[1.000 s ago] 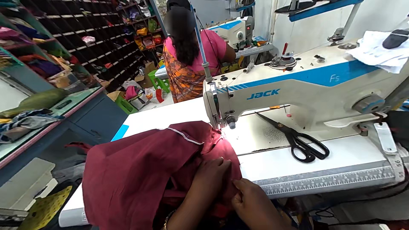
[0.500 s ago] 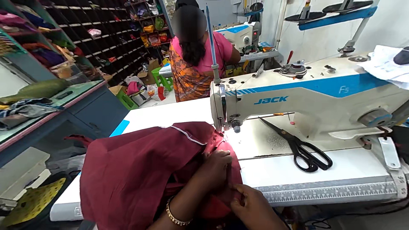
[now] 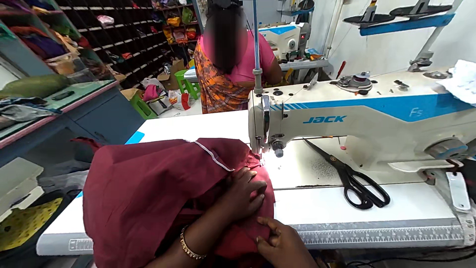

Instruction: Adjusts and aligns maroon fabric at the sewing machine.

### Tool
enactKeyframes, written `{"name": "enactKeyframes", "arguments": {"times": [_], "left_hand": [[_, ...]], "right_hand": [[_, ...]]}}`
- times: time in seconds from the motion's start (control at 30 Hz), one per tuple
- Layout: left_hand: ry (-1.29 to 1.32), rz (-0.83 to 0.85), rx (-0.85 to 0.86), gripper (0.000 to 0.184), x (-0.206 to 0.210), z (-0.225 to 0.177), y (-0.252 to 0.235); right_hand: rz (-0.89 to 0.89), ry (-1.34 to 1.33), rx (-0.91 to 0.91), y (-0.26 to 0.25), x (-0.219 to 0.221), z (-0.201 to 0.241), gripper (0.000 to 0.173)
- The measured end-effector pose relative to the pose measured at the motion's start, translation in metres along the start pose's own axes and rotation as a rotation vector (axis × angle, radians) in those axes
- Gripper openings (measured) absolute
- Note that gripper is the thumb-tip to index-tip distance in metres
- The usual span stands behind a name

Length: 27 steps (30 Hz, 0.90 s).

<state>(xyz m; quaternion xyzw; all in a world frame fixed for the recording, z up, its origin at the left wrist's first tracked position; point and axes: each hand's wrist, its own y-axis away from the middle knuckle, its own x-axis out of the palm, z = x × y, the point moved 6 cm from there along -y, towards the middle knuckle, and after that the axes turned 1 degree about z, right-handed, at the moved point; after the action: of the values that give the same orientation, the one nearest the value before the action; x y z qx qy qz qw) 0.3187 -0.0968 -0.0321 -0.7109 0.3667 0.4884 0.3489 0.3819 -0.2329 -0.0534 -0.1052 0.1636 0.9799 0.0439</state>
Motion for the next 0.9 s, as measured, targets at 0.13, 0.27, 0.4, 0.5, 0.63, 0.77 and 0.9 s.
{"name": "enactKeyframes", "arguments": {"times": [0.13,0.27,0.4,0.5,0.63,0.77,0.9], "left_hand": [[0.033,-0.034,0.036,0.03,0.001,0.004,-0.002],[-0.014,-0.227,0.24,0.026,0.004,0.005,-0.004],[-0.005,-0.267,0.285,0.026,0.003,0.013,-0.01],[0.006,-0.273,0.296,0.027,0.002,0.018,-0.016],[0.013,-0.28,0.289,0.028,0.001,0.022,-0.024],[0.017,-0.283,0.267,0.027,0.001,0.028,-0.033],[0.031,-0.299,0.286,0.024,-0.001,0.032,-0.041]], "right_hand": [[0.0,0.004,0.014,-0.001,0.0,0.002,0.052],[-0.001,0.03,0.037,-0.006,-0.001,0.006,0.051],[0.0,0.04,0.055,-0.015,-0.001,0.01,0.051],[0.003,0.025,0.073,-0.022,-0.004,0.012,0.051],[-0.011,0.005,0.078,-0.034,-0.01,0.013,0.048],[-0.018,-0.036,0.09,-0.046,-0.015,0.015,0.046],[-0.042,-0.023,0.085,-0.052,-0.018,0.016,0.045]]}}
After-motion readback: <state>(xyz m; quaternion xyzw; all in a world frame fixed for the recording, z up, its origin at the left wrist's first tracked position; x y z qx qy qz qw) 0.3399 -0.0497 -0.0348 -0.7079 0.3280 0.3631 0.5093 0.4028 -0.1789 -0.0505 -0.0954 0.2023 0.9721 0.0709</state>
